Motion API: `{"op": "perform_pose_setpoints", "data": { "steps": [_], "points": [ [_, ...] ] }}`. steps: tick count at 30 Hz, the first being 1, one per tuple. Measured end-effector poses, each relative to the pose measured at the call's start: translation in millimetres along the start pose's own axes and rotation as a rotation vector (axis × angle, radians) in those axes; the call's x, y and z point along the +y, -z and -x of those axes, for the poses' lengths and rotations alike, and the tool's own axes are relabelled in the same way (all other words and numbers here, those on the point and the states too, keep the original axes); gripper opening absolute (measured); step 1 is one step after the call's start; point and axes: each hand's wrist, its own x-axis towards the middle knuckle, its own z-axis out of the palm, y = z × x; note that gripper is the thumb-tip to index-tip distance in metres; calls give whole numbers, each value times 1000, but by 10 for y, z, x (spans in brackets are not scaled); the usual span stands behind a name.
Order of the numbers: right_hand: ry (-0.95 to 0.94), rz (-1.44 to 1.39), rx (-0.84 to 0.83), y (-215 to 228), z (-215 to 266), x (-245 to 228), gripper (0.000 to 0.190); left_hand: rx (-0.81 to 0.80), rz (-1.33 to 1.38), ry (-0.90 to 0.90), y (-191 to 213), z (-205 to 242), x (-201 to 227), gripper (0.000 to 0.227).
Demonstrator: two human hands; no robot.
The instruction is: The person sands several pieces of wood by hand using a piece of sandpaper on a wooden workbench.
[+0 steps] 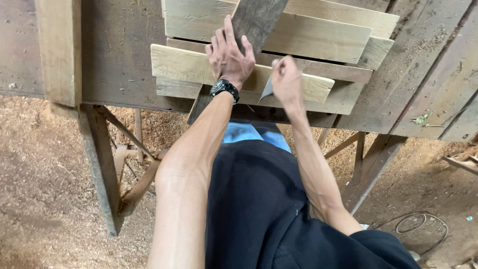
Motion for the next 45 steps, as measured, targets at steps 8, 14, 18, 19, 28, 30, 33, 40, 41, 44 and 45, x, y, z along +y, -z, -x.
{"op": "perform_pose_setpoints", "data": {
  "steps": [8, 14, 18, 19, 28, 30, 33, 40, 41, 44, 45],
  "points": [
    [28, 23, 409, 1292, 90, 660, 26, 55, -4, -14, 135, -11, 66, 67],
    [91, -263, -109, 1349, 1054, 598, 18, 54, -15, -32, 120, -20, 40, 65],
    [362, -490, -618, 810, 1136, 176, 21, 119, -15, -68, 135, -2, 62, 64],
    [306, -572, -797, 733, 996, 120, 22, 127, -28, -73, 138, 4, 71, 64],
    [98, 225, 822, 1217, 323, 1104, 18, 106, -25, -45, 79, -41, 49, 65],
    [65, 142, 845, 1441, 448, 1280, 19, 70, 36, -30, 95, -32, 38, 66],
    [2, 111, 815, 1346, 586, 1110, 23, 86, -13, -30, 153, -11, 80, 65],
    [584, 175, 370, -77, 809, 150, 7, 101, 60, -18, 227, -21, 116, 64],
    [696, 222, 349, -222, 909, 74, 12, 101, 78, -15, 238, -16, 120, 63],
    [823, 154, 225, -423, 1265, 3, 29, 130, 111, -12, 271, 23, 126, 62],
    [477, 58, 67, -421, 1401, 22, 21, 151, 122, -14, 278, -8, 145, 62]
  ]
}}
